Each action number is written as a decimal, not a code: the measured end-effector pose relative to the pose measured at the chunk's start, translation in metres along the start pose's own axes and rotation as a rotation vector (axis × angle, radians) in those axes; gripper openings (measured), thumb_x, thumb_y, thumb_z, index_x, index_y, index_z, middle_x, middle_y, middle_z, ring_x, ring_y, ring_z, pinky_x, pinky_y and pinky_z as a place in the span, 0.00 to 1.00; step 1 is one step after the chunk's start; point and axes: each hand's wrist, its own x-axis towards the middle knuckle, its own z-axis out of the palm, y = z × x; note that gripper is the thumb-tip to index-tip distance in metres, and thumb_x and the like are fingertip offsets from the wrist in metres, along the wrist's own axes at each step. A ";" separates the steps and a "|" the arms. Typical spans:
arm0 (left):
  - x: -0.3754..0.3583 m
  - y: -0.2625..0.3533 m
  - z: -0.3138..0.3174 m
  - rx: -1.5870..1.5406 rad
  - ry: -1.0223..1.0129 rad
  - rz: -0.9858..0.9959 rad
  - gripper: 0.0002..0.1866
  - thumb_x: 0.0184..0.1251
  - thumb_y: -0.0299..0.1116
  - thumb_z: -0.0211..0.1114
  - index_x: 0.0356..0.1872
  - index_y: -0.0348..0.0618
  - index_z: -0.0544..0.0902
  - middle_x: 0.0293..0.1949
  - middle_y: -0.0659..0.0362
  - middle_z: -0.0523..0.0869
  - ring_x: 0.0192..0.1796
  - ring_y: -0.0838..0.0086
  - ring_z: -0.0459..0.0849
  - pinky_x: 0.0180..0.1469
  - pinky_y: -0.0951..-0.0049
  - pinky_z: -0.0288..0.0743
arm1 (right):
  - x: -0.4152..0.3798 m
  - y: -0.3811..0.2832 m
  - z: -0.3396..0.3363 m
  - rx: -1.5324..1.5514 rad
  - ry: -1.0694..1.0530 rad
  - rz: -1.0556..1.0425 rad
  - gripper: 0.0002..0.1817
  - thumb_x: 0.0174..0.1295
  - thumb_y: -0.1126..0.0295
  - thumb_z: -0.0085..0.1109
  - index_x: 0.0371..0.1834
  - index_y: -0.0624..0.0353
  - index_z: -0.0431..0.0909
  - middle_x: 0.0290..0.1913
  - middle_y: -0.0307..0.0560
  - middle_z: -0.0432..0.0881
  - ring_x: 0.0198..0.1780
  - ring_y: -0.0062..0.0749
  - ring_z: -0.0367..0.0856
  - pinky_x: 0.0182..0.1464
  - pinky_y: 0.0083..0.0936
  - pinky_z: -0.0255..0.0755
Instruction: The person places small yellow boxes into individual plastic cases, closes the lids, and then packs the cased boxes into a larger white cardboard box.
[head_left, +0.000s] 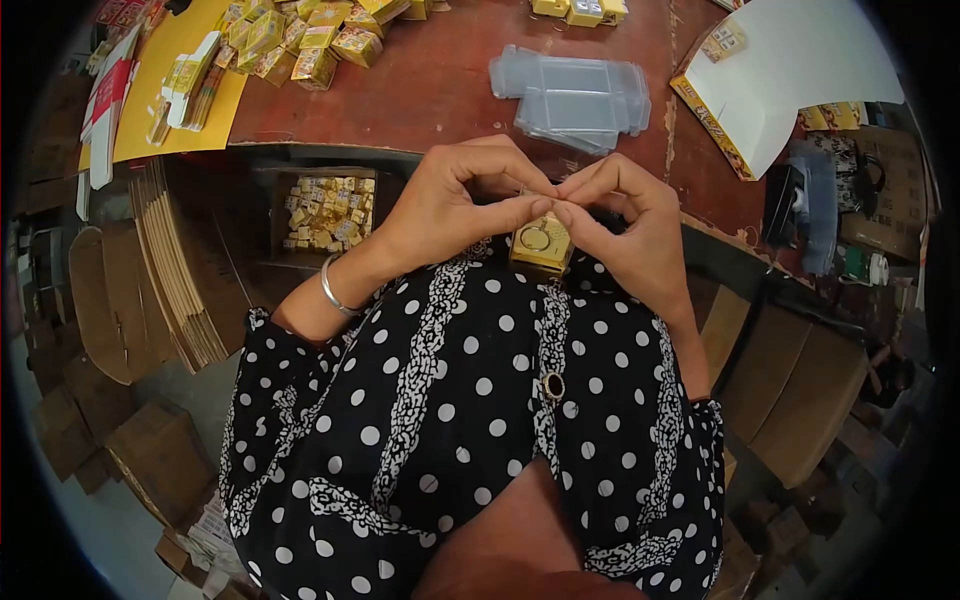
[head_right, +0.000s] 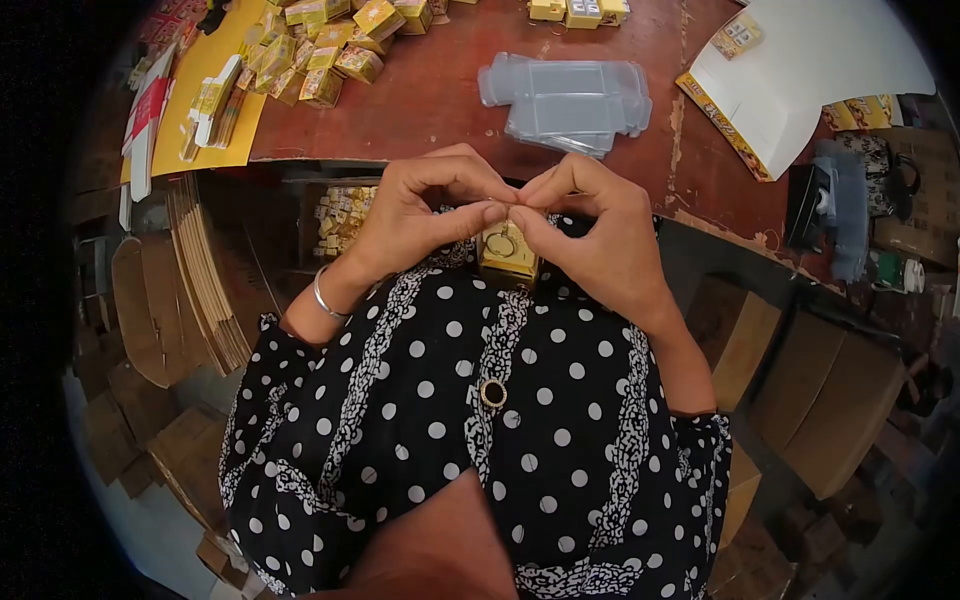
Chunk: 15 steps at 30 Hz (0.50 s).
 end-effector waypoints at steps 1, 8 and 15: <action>0.000 -0.001 0.000 -0.021 0.021 -0.018 0.07 0.68 0.22 0.71 0.45 0.34 0.89 0.45 0.59 0.86 0.45 0.79 0.86 0.51 0.78 0.80 | 0.002 -0.001 0.000 -0.001 -0.004 0.001 0.06 0.61 0.79 0.70 0.38 0.67 0.82 0.43 0.46 0.86 0.48 0.24 0.86 0.53 0.22 0.81; -0.007 -0.018 -0.005 0.082 0.016 0.109 0.11 0.68 0.23 0.70 0.50 0.35 0.89 0.48 0.56 0.86 0.50 0.75 0.86 0.52 0.77 0.82 | 0.003 0.024 -0.007 -0.057 -0.034 -0.140 0.05 0.62 0.78 0.70 0.36 0.66 0.82 0.44 0.46 0.87 0.50 0.30 0.84 0.55 0.29 0.78; -0.013 -0.048 0.004 -0.097 -0.007 0.120 0.15 0.68 0.25 0.71 0.55 0.41 0.88 0.64 0.54 0.77 0.60 0.72 0.82 0.57 0.74 0.81 | 0.003 0.052 -0.013 -0.303 -0.001 -0.678 0.09 0.57 0.80 0.71 0.41 0.63 0.84 0.49 0.49 0.87 0.52 0.43 0.84 0.57 0.33 0.78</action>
